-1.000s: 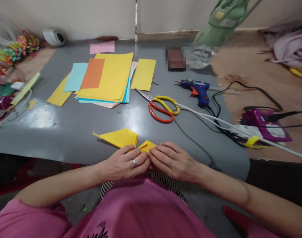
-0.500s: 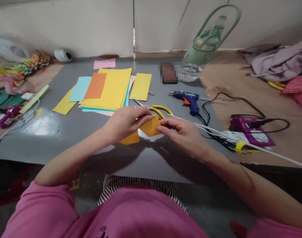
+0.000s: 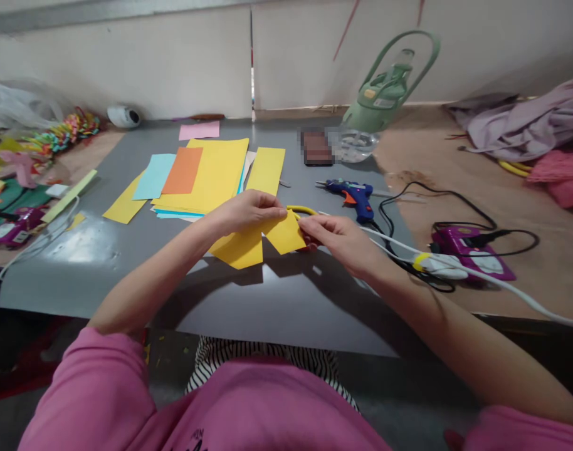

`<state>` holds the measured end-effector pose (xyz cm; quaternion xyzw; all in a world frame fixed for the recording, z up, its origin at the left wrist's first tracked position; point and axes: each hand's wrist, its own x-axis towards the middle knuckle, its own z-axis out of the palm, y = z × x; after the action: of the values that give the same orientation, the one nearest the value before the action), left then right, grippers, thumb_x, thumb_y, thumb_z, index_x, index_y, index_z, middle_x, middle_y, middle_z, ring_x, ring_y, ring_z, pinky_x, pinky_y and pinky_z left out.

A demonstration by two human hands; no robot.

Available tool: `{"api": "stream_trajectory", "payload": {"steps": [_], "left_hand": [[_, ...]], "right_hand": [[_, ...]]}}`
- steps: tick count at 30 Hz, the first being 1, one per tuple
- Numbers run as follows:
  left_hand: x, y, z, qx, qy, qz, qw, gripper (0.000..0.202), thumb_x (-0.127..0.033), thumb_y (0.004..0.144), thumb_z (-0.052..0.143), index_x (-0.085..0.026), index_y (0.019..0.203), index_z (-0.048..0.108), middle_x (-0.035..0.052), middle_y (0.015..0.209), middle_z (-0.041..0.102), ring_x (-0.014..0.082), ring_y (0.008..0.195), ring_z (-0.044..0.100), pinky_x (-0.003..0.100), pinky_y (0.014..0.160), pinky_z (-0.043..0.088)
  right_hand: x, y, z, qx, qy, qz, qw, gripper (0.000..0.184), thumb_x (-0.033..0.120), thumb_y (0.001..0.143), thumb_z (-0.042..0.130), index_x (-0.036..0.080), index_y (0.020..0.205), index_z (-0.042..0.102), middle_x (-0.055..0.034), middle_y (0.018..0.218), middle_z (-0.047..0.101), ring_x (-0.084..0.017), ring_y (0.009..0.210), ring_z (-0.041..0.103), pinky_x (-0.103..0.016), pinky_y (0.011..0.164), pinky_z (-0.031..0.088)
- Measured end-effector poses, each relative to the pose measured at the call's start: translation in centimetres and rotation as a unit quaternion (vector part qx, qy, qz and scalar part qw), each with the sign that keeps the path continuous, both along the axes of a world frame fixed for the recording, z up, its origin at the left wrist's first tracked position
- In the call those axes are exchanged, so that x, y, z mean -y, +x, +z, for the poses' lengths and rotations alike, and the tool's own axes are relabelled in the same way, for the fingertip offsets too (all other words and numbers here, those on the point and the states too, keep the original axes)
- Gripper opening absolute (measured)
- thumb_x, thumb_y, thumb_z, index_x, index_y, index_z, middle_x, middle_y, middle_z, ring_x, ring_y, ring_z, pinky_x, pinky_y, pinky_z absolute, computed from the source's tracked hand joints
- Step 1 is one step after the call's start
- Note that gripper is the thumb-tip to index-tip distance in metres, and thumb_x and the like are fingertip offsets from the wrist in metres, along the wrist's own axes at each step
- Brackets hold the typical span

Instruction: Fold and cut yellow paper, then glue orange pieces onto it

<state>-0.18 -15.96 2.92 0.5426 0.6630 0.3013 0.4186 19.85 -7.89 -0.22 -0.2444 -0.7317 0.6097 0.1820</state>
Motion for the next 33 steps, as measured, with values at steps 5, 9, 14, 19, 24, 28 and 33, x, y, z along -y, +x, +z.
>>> {"api": "stream_trajectory", "payload": {"steps": [5,9,14,19,24,28,33], "left_hand": [[-0.2,-0.3,-1.0,0.004,0.029,-0.010,1.000,0.027,-0.043,0.087,0.059,-0.017,0.083,0.067,-0.0024,0.070,0.056,0.0097,0.062,0.045,0.025,0.059,0.030],[-0.1,-0.7,-1.8,0.050,0.042,-0.004,0.998,0.029,-0.045,0.085,0.064,-0.016,0.082,0.067,-0.0010,0.074,0.060,0.0103,0.066,0.050,0.024,0.062,0.034],[0.2,-1.2,-2.3,0.086,0.040,0.027,0.995,0.021,-0.038,0.081,0.069,-0.017,0.082,0.067,-0.0004,0.074,0.065,0.0107,0.066,0.054,0.024,0.061,0.037],[0.2,-1.6,-2.8,0.116,0.024,0.046,0.992,0.020,-0.035,0.081,0.069,-0.015,0.087,0.070,0.0011,0.076,0.068,0.0097,0.064,0.056,0.022,0.059,0.039],[1.1,-1.7,-0.8,0.014,0.133,0.018,0.991,0.024,-0.040,0.087,0.064,-0.017,0.089,0.072,0.0037,0.085,0.072,0.0138,0.074,0.063,0.025,0.066,0.048],[4.5,-1.3,2.3,-0.265,0.394,0.014,0.880,0.019,-0.041,0.095,0.060,-0.030,0.098,0.074,0.0024,0.117,0.069,0.0205,0.106,0.061,0.037,0.091,0.051],[8.7,-0.8,-1.2,-0.437,0.561,0.001,0.703,0.043,-0.017,0.086,0.072,-0.043,0.119,0.065,-0.0017,0.124,0.059,0.0158,0.106,0.055,0.029,0.093,0.051]], "right_hand": [[0.0,-0.3,-0.5,0.004,-0.015,0.050,0.999,0.026,0.046,0.085,0.066,0.020,0.082,0.066,0.0006,0.074,0.062,-0.011,0.063,0.053,-0.027,0.057,0.044],[0.0,-0.9,-1.2,-0.010,-0.030,0.049,0.998,0.023,0.041,0.084,0.068,0.020,0.083,0.062,0.0019,0.071,0.059,-0.010,0.059,0.049,-0.025,0.053,0.041],[-0.1,-1.7,-2.2,-0.040,-0.053,0.043,0.997,0.026,0.039,0.081,0.072,0.019,0.095,0.061,0.0000,0.079,0.063,-0.009,0.058,0.049,-0.026,0.051,0.040],[0.1,-2.2,-2.9,-0.027,-0.121,-0.011,0.992,0.035,0.046,0.078,0.075,0.020,0.097,0.063,0.0033,0.074,0.060,-0.008,0.059,0.048,-0.023,0.053,0.040],[0.7,-2.2,-1.7,-0.071,-0.168,-0.061,0.981,0.035,0.055,0.077,0.076,0.024,0.090,0.065,0.0017,0.083,0.063,-0.010,0.067,0.055,-0.024,0.058,0.046],[2.0,-1.4,1.7,-0.180,0.001,-0.062,0.982,0.025,0.046,0.083,0.075,0.030,0.101,0.068,0.0017,0.095,0.066,-0.013,0.081,0.060,-0.027,0.073,0.051],[3.2,-0.6,2.3,-0.128,0.172,0.023,0.976,0.031,0.036,0.089,0.070,0.029,0.118,0.062,-0.0007,0.096,0.066,-0.015,0.079,0.060,-0.029,0.070,0.052]]}}
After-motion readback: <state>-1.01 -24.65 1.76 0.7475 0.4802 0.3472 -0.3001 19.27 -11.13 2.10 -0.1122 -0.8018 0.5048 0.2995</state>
